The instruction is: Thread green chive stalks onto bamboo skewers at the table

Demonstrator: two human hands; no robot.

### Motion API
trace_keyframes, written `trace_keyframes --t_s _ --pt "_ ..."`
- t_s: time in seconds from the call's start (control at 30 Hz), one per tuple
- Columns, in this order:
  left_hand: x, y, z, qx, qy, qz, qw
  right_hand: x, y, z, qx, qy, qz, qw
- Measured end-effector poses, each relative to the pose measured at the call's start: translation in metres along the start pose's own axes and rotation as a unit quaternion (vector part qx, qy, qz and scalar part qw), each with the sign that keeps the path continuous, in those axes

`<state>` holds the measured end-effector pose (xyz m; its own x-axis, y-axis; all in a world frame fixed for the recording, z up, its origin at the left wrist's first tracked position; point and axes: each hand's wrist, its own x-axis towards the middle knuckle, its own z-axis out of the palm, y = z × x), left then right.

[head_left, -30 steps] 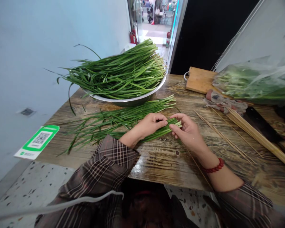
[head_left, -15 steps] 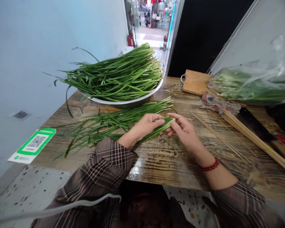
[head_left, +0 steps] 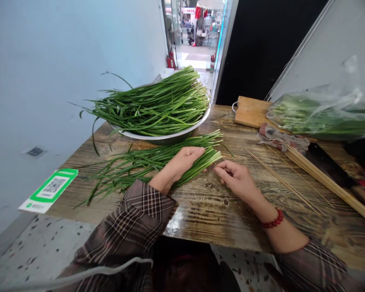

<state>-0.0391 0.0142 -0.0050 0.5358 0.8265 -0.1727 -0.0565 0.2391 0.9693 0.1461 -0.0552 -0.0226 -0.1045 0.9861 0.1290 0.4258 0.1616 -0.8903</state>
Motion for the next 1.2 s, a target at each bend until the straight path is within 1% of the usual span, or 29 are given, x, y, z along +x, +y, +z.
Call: trace_keyframes --t_s 0.1,0.23,0.37,0.47,0.63,0.73,0.9,1.1,1.2 --pt "0.002 -0.001 -0.002 0.037 0.031 0.027 0.998 0.0 0.001 0.001 -0.004 0.0 -0.005 1.0" --pt "0.0 0.006 -0.005 0.113 0.086 0.08 0.987 -0.001 0.001 0.0 -0.002 0.0 0.002 1.0" --pt "-0.005 0.014 -0.004 0.144 0.09 0.091 0.981 -0.001 0.001 0.0 -0.001 0.001 -0.004 1.0" --pt "-0.006 0.015 -0.004 0.148 0.093 0.098 0.98 -0.001 0.001 0.0 -0.002 0.002 -0.005 1.0" --pt "-0.004 0.014 -0.003 0.134 0.125 0.102 0.978 -0.002 -0.002 0.0 -0.002 -0.003 -0.001 1.0" --pt "-0.003 0.014 -0.001 0.115 0.124 0.107 0.98 -0.002 -0.006 -0.001 0.0 -0.006 -0.003 1.0" --pt "-0.003 0.014 0.001 0.12 0.116 0.131 0.977 -0.002 -0.006 -0.001 0.009 -0.006 -0.008 1.0" --pt "-0.005 0.014 0.002 0.089 0.125 0.108 0.982 -0.002 -0.004 0.0 0.008 0.0 0.001 1.0" --pt "-0.005 0.014 0.002 0.078 0.133 0.107 0.982 -0.002 -0.004 0.0 0.011 -0.003 0.002 1.0"
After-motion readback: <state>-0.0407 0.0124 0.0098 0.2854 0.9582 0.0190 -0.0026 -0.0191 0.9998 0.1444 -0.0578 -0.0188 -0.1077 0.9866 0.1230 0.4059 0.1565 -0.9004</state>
